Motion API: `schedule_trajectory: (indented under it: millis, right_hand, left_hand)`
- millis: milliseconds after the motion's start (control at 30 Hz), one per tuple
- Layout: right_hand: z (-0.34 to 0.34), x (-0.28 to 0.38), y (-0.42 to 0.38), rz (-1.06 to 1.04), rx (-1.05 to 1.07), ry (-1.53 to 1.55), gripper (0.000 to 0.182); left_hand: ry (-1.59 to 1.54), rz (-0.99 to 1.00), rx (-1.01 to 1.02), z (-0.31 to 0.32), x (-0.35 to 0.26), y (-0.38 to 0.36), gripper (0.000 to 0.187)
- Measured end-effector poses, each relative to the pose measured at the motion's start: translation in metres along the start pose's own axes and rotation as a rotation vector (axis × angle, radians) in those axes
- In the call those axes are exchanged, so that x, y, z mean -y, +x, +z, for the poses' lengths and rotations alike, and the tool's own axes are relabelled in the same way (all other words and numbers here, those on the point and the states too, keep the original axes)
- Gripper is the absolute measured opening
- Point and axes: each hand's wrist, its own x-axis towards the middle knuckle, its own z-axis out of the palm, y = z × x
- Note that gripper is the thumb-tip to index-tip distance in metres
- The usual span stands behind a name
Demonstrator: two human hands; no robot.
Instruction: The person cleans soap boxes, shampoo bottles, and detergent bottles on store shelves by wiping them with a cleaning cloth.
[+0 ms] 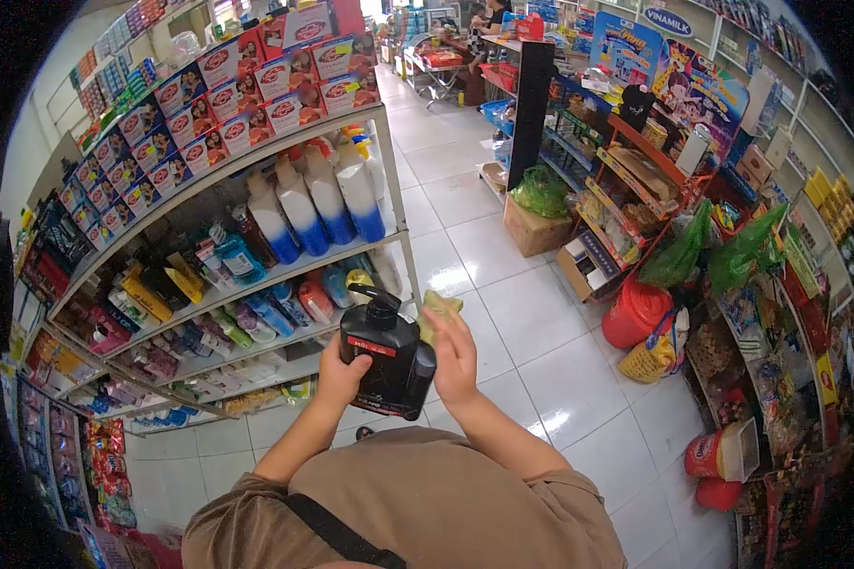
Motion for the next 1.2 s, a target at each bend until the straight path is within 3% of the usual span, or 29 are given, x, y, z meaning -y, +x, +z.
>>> schedule_trajectory:
  millis: [67, 167, 367, 467, 667, 800, 900, 1000, 1033, 1067, 1100, 1200]
  right_hand:
    - [-0.010, 0.012, 0.012, -0.134, 0.124, -0.256, 0.026]
    - [-0.024, 0.026, 0.026, -0.333, 0.369, -0.372, 0.033]
    - [-0.017, 0.035, 0.032, -0.495, 0.353, -0.590, 0.053]
    - [-0.016, 0.045, 0.037, -0.252, 0.387, -0.450, 0.053]
    - [-0.027, 0.050, 0.042, -0.081, 0.428, -0.427, 0.040]
    - [-0.041, 0.030, 0.040, 0.327, 0.331, -0.075, 0.026]
    - [-0.030, 0.024, 0.034, 0.154, 0.009, -0.031, 0.025]
    - [-0.015, 0.035, 0.034, -0.397, -0.031, -0.356, 0.028]
    - [-0.014, 0.039, 0.033, -0.409, 0.184, -0.467, 0.032]
    - [-0.010, 0.045, 0.035, -0.456, 0.279, -0.606, 0.033]
    - [-0.006, 0.048, 0.036, -0.500, 0.371, -0.745, 0.034]
    - [-0.012, 0.035, 0.034, -0.254, 0.475, -0.646, 0.034]
  left_hand:
    - [-0.014, -0.021, 0.018, 0.000, 0.001, 0.000, 0.057]
    - [0.125, -0.055, 0.089, -0.004, -0.016, 0.008, 0.057]
    - [0.227, -0.107, 0.117, 0.003, -0.030, 0.014, 0.056]
    - [0.208, -0.112, 0.143, 0.005, -0.023, 0.013, 0.055]
    - [0.374, -0.099, 0.271, 0.000, -0.034, 0.013, 0.059]
    - [0.460, -0.078, 0.318, -0.002, -0.036, 0.011, 0.065]
    - [0.524, -0.085, 0.283, -0.002, -0.041, 0.011, 0.065]
    - [0.633, -0.065, 0.370, 0.000, -0.049, 0.014, 0.065]
    - [0.677, -0.047, 0.419, 0.000, -0.050, 0.015, 0.065]
    - [0.707, 0.060, 0.382, 0.000, -0.046, 0.012, 0.060]
    - [0.692, 0.037, 0.391, 0.000, -0.044, 0.010, 0.060]
    - [0.628, -0.035, 0.429, 0.001, -0.043, 0.008, 0.060]
